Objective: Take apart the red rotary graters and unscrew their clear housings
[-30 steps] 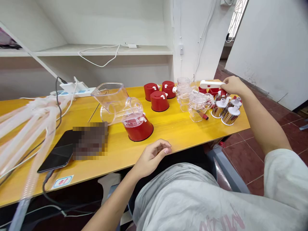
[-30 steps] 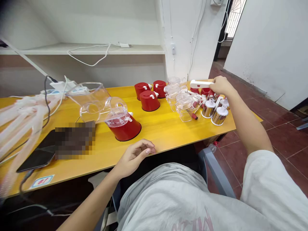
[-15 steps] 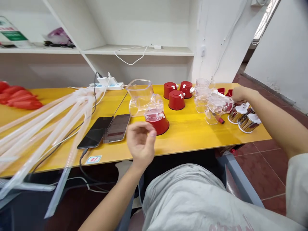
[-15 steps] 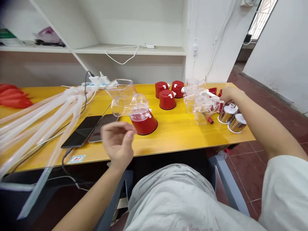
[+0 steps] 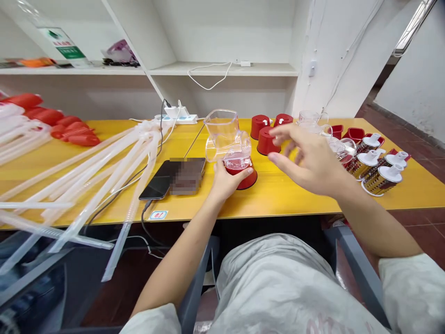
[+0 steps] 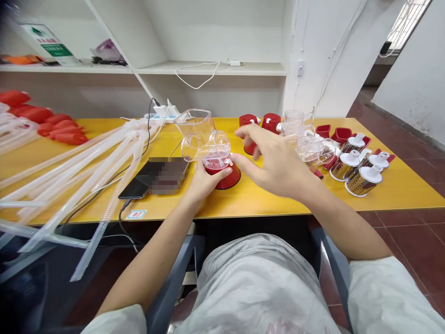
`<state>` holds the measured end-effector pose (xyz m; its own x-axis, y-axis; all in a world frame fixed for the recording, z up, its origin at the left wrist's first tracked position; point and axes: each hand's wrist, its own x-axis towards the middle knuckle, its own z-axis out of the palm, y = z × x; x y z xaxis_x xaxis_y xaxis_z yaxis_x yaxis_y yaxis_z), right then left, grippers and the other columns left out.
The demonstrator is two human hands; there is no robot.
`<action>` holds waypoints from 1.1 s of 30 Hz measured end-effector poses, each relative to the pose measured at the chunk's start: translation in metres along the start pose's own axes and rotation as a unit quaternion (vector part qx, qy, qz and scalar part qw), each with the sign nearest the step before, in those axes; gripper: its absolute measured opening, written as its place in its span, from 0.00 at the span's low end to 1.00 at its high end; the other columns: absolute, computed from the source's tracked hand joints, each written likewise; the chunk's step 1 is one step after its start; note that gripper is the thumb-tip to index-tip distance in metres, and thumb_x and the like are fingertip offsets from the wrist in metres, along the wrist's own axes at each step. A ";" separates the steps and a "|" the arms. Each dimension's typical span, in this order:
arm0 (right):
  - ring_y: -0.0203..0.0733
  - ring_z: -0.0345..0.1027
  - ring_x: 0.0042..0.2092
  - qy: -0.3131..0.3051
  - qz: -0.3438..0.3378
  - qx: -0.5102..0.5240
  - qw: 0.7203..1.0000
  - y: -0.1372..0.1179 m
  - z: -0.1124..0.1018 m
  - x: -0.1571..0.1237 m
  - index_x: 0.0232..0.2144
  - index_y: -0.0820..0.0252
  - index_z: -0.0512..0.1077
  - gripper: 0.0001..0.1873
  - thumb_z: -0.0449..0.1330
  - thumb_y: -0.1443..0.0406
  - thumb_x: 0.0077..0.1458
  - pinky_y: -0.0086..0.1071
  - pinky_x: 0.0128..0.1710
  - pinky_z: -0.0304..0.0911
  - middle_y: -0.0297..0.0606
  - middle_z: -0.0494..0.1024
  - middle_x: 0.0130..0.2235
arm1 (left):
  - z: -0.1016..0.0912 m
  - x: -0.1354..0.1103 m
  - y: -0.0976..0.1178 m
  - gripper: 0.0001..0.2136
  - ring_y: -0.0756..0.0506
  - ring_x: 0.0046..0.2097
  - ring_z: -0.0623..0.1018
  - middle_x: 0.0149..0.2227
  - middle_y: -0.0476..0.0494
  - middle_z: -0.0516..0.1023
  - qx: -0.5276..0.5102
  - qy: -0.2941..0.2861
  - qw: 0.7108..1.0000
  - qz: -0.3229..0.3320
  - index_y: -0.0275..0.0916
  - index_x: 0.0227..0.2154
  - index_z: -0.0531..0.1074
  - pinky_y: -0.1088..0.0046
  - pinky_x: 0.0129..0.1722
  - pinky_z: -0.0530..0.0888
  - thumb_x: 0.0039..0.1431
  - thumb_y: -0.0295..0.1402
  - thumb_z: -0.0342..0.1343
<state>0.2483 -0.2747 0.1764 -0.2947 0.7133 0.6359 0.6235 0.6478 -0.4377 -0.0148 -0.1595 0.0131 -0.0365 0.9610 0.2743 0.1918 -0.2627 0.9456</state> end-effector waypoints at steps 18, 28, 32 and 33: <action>0.71 0.71 0.78 -0.090 0.126 0.032 0.987 -0.009 0.091 0.064 0.89 0.41 0.46 0.56 0.65 0.67 0.68 0.67 0.69 0.81 0.47 0.34 0.91 | 0.027 -0.029 0.014 0.38 0.27 0.76 0.80 0.72 0.27 0.82 -0.083 -0.065 0.993 0.050 0.41 0.64 0.72 0.42 0.80 0.74 0.55 0.47 0.80; 0.53 0.37 0.92 0.061 -0.005 0.108 0.992 0.003 0.040 0.071 0.88 0.35 0.35 0.60 0.68 0.55 0.71 0.52 0.87 0.65 0.32 0.45 0.91 | 0.019 -0.028 0.012 0.40 0.31 0.67 0.85 0.66 0.33 0.85 -0.059 -0.052 0.997 0.012 0.42 0.62 0.74 0.44 0.77 0.75 0.48 0.45 0.83; 0.58 0.43 0.91 0.082 0.002 0.136 0.987 0.007 0.017 0.025 0.88 0.33 0.32 0.63 0.69 0.50 0.70 0.54 0.80 0.76 0.32 0.39 0.92 | 0.015 -0.030 0.008 0.38 0.31 0.66 0.85 0.64 0.34 0.85 -0.033 -0.035 0.998 0.035 0.43 0.61 0.75 0.47 0.75 0.76 0.49 0.47 0.83; 0.59 0.49 0.90 0.050 0.008 0.147 0.988 0.011 0.013 0.009 0.88 0.34 0.34 0.64 0.70 0.50 0.68 0.55 0.78 0.78 0.35 0.42 0.91 | 0.015 -0.028 0.007 0.38 0.31 0.65 0.85 0.63 0.35 0.85 -0.031 -0.036 0.998 0.037 0.43 0.61 0.75 0.47 0.75 0.76 0.50 0.48 0.83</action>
<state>0.2430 -0.2573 0.1690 -0.2047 0.7033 0.6808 0.3853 0.6972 -0.6045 0.0019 -0.1873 0.0091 0.0474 0.9421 0.3318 0.1306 -0.3352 0.9331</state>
